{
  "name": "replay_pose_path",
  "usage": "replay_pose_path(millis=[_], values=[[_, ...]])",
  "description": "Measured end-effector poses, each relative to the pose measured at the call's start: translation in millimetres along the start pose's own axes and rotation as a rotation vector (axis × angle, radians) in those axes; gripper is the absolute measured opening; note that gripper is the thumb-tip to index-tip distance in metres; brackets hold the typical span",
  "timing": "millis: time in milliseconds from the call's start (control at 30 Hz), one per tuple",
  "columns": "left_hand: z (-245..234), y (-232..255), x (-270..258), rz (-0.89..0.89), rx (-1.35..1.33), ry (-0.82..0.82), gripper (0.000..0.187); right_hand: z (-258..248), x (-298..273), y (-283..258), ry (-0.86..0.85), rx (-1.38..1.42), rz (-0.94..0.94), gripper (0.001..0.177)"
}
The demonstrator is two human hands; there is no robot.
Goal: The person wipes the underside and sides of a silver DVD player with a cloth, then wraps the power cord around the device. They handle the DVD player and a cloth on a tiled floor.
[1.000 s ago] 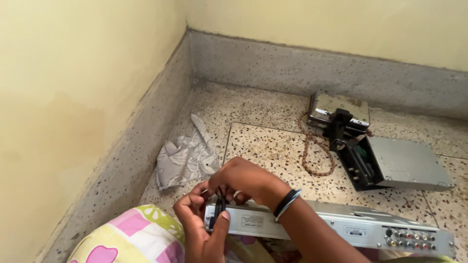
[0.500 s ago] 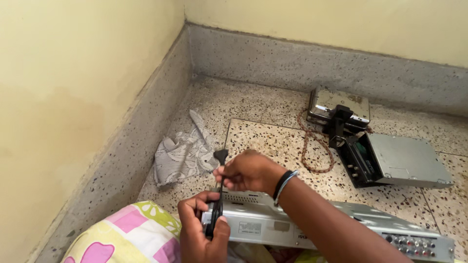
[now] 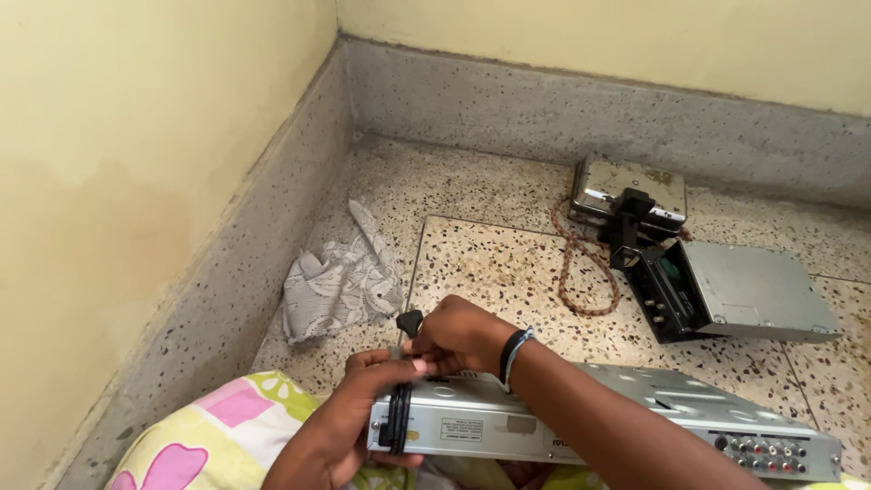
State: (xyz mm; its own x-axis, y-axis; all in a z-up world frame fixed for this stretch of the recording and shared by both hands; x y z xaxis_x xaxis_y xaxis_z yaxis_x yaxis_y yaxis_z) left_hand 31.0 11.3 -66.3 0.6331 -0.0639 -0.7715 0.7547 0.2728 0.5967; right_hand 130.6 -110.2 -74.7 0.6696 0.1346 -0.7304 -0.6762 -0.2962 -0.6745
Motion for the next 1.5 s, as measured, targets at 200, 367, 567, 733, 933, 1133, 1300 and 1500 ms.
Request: replay_pose_path(millis=[200,367,567,733,933,1133,1300,1500], values=[[2.9,0.4,9.3,0.202,-0.226,0.000,0.064,6.3,-0.4,-4.7,-0.005,-0.060,-0.051,0.010],[8.5,-7.5,27.1,0.267,-0.268,0.105,0.055,-14.6,10.7,-6.5,0.103,-0.039,-0.146,0.016],[22.7,8.7,66.1,0.315,-0.329,0.051,0.067,-45.5,30.3,-8.0,0.233,0.111,-0.280,0.024],[23.5,22.6,82.8,0.357,0.065,0.067,0.079,-51.4,37.4,0.1,0.302,0.227,-0.361,0.022],[19.7,32.7,78.8,0.337,0.520,0.142,0.080,-52.2,26.1,13.4,0.425,0.184,-0.301,0.022],[19.0,57.9,52.2,0.551,0.842,0.429,0.046,-53.7,31.4,12.6,0.403,0.194,-0.300,0.021],[45.2,90.3,33.8,0.877,1.165,0.595,0.029,-54.4,34.9,18.6,0.409,0.275,-0.301,0.049],[64.5,99.5,60.6,0.750,1.317,0.401,0.034,-53.2,31.2,16.8,0.478,0.137,-0.409,0.037]])
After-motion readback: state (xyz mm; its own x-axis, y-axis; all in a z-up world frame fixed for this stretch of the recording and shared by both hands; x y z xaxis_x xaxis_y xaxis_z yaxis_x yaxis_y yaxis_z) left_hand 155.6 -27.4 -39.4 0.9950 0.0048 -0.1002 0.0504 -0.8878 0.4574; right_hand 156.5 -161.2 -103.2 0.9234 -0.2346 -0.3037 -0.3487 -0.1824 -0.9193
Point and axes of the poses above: each hand's wrist, its own x-axis towards the middle knuckle, its own z-axis out of the palm, y = z × x, the point moved 9 cm from there along x, towards the middle knuckle, and after that the axes turned 7 degrees about y, right-handed, at the moved point
